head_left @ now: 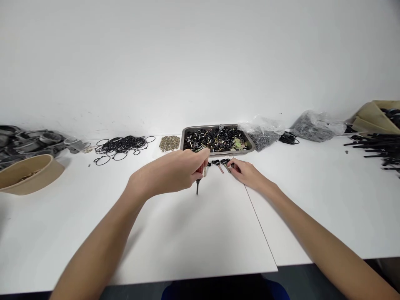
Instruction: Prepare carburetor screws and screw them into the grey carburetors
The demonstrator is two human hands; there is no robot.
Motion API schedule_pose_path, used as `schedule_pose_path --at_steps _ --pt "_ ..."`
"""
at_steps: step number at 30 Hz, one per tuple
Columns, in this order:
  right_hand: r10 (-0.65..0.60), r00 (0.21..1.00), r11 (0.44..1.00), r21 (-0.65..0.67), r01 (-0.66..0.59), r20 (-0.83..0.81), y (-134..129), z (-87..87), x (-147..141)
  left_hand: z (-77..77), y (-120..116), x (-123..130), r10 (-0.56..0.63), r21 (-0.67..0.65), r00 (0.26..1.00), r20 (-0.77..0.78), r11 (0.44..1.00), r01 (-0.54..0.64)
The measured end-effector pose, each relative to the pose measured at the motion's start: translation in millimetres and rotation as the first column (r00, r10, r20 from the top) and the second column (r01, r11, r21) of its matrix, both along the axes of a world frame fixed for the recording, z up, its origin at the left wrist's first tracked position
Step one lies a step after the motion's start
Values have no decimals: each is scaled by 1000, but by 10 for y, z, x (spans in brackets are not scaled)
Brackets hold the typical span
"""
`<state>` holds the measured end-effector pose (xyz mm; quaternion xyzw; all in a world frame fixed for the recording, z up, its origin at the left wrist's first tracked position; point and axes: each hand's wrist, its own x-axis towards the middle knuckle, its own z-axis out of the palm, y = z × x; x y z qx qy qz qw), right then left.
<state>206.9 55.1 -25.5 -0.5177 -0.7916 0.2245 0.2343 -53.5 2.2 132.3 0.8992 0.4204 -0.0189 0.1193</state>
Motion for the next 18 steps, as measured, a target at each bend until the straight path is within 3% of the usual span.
schedule_pose_path --at_steps 18 --pt "-1 1000 1000 -23 1 5 9 -14 14 5 -10 0 2 0 1000 1 1000 -2"
